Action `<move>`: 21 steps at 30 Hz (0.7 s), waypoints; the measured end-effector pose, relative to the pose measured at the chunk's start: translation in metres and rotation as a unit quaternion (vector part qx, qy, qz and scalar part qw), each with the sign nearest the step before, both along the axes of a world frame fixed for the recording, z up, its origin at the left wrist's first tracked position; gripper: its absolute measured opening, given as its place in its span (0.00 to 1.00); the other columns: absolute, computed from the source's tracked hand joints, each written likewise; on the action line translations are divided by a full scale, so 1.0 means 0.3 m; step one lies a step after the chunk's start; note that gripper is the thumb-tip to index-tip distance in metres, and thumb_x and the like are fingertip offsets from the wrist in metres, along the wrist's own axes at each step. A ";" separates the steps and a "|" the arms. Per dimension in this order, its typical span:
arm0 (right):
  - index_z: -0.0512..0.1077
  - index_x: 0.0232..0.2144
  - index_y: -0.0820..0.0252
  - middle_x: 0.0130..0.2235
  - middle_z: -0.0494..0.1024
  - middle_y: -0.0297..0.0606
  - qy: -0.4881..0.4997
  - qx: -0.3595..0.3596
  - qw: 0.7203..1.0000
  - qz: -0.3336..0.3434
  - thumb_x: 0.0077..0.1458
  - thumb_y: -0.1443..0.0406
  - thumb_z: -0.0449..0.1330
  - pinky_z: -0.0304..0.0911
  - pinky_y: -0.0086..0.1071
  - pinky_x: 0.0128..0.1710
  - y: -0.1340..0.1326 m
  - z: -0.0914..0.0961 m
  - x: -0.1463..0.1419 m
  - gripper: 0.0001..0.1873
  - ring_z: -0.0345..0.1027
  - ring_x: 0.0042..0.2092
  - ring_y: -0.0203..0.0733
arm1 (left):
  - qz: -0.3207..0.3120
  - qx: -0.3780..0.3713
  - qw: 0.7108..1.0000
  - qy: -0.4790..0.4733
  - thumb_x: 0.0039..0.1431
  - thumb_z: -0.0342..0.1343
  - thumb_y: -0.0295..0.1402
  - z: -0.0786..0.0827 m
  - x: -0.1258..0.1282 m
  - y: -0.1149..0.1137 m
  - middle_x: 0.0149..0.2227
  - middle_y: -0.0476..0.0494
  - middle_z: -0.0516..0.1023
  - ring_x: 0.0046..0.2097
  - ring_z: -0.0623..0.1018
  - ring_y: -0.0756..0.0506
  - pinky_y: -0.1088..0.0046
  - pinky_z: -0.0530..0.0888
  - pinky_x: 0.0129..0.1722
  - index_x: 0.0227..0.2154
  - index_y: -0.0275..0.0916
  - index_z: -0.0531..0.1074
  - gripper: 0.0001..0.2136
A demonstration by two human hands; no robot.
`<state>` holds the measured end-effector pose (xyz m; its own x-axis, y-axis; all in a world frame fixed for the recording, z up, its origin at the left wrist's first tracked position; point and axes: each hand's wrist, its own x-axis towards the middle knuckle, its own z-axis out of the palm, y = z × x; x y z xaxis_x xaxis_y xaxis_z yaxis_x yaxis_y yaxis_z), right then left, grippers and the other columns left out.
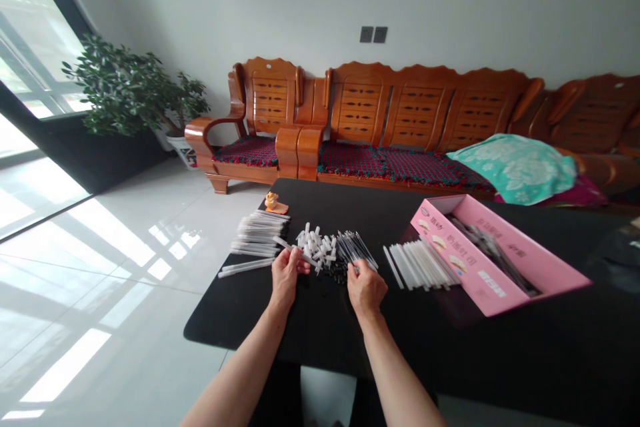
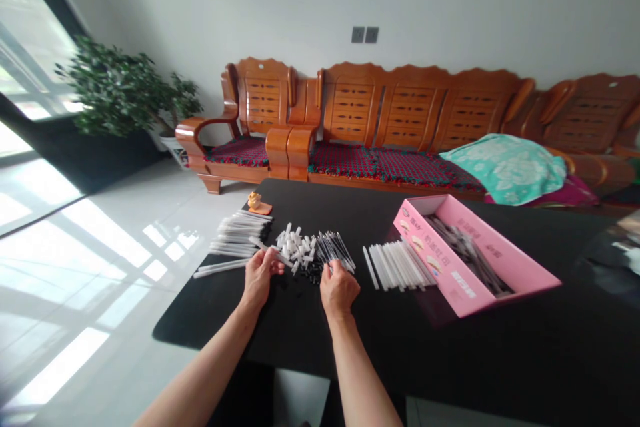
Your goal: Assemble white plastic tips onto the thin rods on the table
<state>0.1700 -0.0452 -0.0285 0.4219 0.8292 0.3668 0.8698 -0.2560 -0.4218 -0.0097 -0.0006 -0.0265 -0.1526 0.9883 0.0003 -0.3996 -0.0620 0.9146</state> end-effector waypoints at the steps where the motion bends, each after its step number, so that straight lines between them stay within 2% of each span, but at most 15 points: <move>1: 0.77 0.33 0.56 0.27 0.79 0.36 -0.004 0.001 1.000 0.015 0.58 0.61 0.59 0.45 0.29 0.27 -0.001 -0.002 -0.002 0.08 0.66 0.26 0.35 | -0.004 0.001 1.000 0.000 0.51 0.63 0.48 0.000 0.000 -0.001 0.19 0.50 0.74 0.21 0.73 0.51 0.78 0.71 0.21 0.31 0.34 0.72 0.19; 5: 0.77 0.34 0.57 0.30 0.81 0.38 0.000 0.049 0.996 0.077 0.61 0.59 0.56 0.51 0.29 0.29 -0.005 -0.010 -0.012 0.12 0.70 0.28 0.37 | -0.035 0.003 0.999 0.002 0.52 0.63 0.47 0.006 0.006 -0.008 0.21 0.49 0.75 0.22 0.74 0.51 0.77 0.72 0.23 0.33 0.34 0.73 0.19; 9: 0.77 0.38 0.60 0.33 0.81 0.42 0.037 0.127 0.970 0.204 0.67 0.59 0.48 0.57 0.27 0.34 -0.017 -0.004 -0.037 0.19 0.74 0.32 0.38 | -0.099 0.017 0.995 0.007 0.53 0.63 0.47 0.014 0.018 -0.019 0.24 0.46 0.77 0.24 0.76 0.49 0.75 0.74 0.25 0.36 0.34 0.74 0.19; 13: 0.77 0.40 0.62 0.33 0.81 0.42 0.029 0.121 0.949 0.290 0.66 0.61 0.49 0.58 0.26 0.35 -0.026 0.006 -0.065 0.17 0.75 0.33 0.38 | -0.134 0.028 0.990 0.012 0.52 0.63 0.47 0.018 0.021 -0.024 0.25 0.44 0.78 0.25 0.77 0.48 0.73 0.75 0.28 0.37 0.33 0.75 0.20; 18: 0.77 0.36 0.60 0.30 0.81 0.39 0.002 0.109 0.951 0.289 0.64 0.64 0.51 0.56 0.26 0.33 -0.022 0.000 -0.072 0.14 0.73 0.30 0.37 | -0.132 0.028 0.991 0.010 0.53 0.63 0.47 0.015 0.018 -0.020 0.25 0.45 0.77 0.25 0.76 0.49 0.74 0.75 0.27 0.36 0.33 0.75 0.19; 21: 0.76 0.32 0.59 0.28 0.80 0.37 -0.015 0.117 0.955 0.273 0.65 0.65 0.51 0.54 0.26 0.32 -0.020 -0.012 -0.062 0.15 0.72 0.29 0.36 | -0.087 0.035 0.996 0.001 0.54 0.62 0.46 0.014 0.007 -0.009 0.26 0.45 0.77 0.25 0.76 0.49 0.75 0.74 0.27 0.36 0.34 0.74 0.18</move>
